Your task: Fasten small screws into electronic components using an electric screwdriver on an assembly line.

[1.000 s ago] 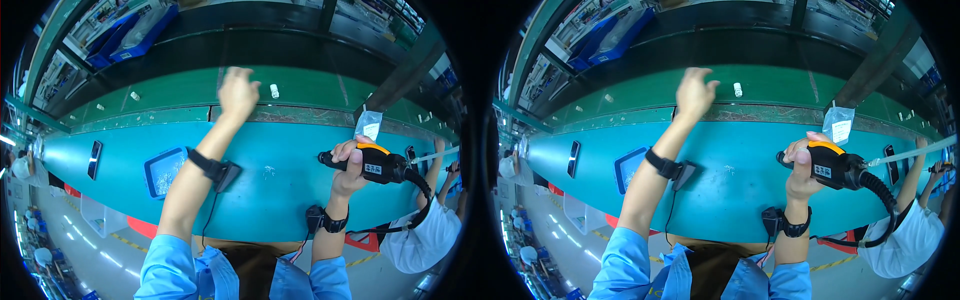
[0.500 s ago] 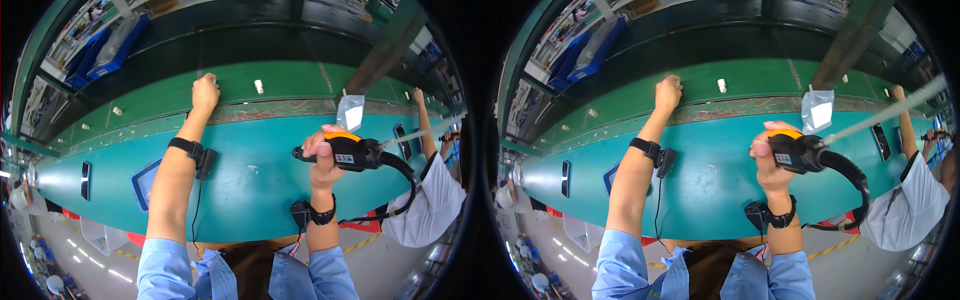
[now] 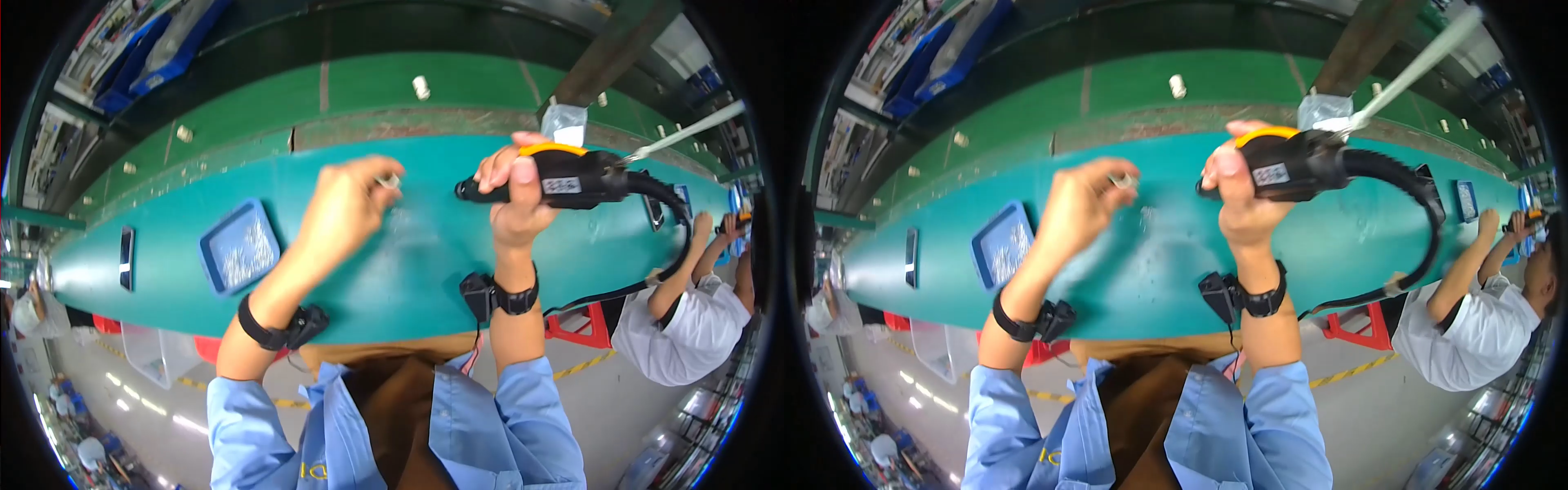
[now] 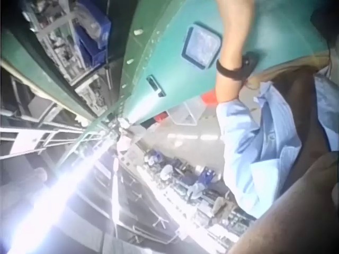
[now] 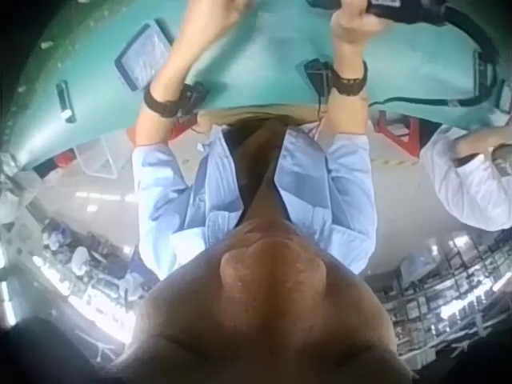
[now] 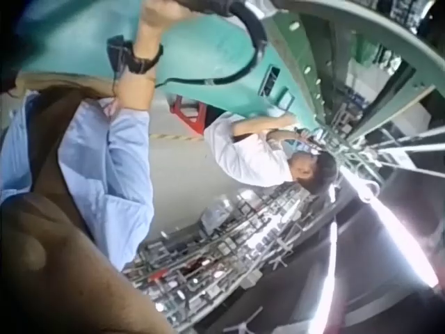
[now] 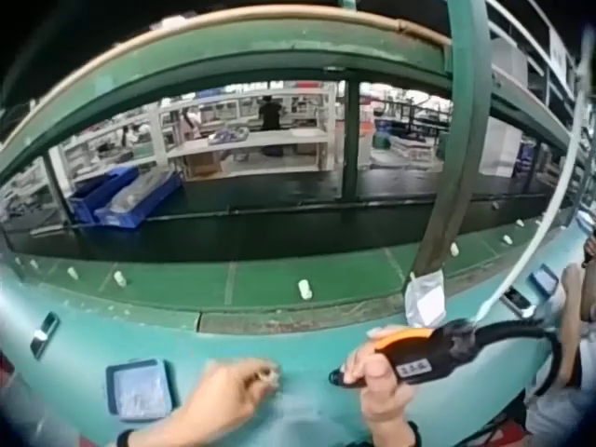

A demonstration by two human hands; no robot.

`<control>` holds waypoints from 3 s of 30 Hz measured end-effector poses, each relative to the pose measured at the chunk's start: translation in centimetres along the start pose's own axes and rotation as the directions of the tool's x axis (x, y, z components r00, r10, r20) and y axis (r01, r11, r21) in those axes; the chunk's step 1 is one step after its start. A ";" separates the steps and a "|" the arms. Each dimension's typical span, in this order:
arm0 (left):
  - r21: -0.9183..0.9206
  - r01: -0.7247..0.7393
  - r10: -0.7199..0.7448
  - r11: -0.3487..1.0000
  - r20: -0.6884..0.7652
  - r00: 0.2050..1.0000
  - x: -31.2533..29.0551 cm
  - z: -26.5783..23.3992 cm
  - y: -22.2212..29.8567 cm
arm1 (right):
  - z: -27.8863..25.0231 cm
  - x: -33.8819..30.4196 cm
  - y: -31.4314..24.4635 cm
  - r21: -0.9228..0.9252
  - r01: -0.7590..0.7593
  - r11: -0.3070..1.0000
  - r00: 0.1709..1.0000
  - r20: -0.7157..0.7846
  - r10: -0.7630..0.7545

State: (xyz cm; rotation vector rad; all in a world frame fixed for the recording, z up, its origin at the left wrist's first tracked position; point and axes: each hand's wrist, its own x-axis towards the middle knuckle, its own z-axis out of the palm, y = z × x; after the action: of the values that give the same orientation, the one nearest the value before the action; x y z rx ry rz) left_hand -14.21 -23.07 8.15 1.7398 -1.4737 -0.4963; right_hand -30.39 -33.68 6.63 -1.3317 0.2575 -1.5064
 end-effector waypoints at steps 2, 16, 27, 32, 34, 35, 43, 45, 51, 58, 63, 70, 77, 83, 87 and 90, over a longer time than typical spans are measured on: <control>-0.049 -0.101 0.100 0.994 -0.021 0.995 -4.1 2.2 -0.4 | 0.5 0.0 -0.7 0.012 0.021 1.000 0.998 0.061 -0.022; 0.029 -0.016 0.019 0.999 -0.091 0.996 -8.9 7.1 -2.7 | 1.6 -1.7 0.1 0.131 -0.081 0.988 0.982 0.177 0.057; -0.149 0.029 -0.036 0.988 -0.045 0.998 -9.2 5.5 -1.8 | 2.0 -2.5 0.7 0.073 -0.196 0.978 0.937 0.308 0.165; -0.121 0.042 -0.065 0.992 -0.195 0.979 -7.5 3.0 -3.0 | 1.9 -2.3 0.6 0.100 -0.192 0.976 0.933 0.326 0.150; 0.050 -0.018 0.026 0.999 -0.168 0.985 -5.9 2.2 -3.8 | 1.6 -1.9 -0.1 0.161 -0.167 0.973 0.948 0.296 0.114; 0.050 -0.021 0.029 0.999 -0.169 0.985 -5.1 2.3 -4.0 | 1.4 -1.7 -0.2 0.190 -0.149 0.970 0.956 0.278 0.093; 0.067 -0.190 0.191 0.979 0.001 0.982 -2.0 5.5 -4.4 | 0.9 -1.0 0.1 0.233 -0.107 0.967 0.963 0.265 0.043; 0.051 -0.187 0.188 0.981 -0.004 0.982 -1.8 6.0 -4.8 | 0.9 -1.0 0.1 0.226 -0.096 0.969 0.965 0.261 0.035; 0.062 -0.212 0.214 0.975 -0.028 0.976 -1.5 6.1 -5.6 | 0.8 -0.7 0.1 0.245 -0.055 0.968 0.961 0.277 -0.016; 0.095 -0.275 0.285 0.957 -0.105 0.953 -1.7 5.5 -5.3 | 0.8 -0.8 -1.3 0.300 -0.089 0.950 0.971 0.239 0.016; 0.049 -0.231 0.236 0.972 -0.124 0.964 -2.0 5.7 -5.0 | 0.5 -0.8 -1.2 0.319 -0.088 0.944 0.957 0.291 -0.010; 0.078 -0.267 0.275 0.960 -0.110 0.955 -2.2 5.5 -4.6 | 0.2 -0.8 -1.6 0.337 -0.112 0.935 0.946 0.323 -0.003; 0.051 -0.255 0.259 0.966 -0.075 0.963 -3.1 5.1 -4.2 | 1.1 -0.8 -2.0 0.337 -0.115 0.935 0.916 0.399 -0.031; -0.052 -0.273 0.266 0.961 -0.110 0.958 -3.9 3.5 -3.5 | 1.4 0.0 -2.7 0.333 -0.045 0.942 0.828 0.541 -0.152; -0.181 0.001 -0.006 0.984 -0.023 1.000 -5.5 2.0 -2.0 | 1.0 0.3 -4.0 0.291 -0.146 0.945 0.819 0.571 -0.049; -0.214 -0.038 0.041 0.976 0.011 0.999 -6.5 3.5 -2.7 | 1.1 0.5 -4.7 0.299 -0.230 0.926 0.764 0.646 -0.018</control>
State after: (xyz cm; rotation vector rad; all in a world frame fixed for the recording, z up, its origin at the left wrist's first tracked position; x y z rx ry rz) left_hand -16.68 -17.93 2.70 1.5381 -1.4077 -0.6251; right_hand -31.93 -31.57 10.71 -1.4109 -0.3699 -0.8617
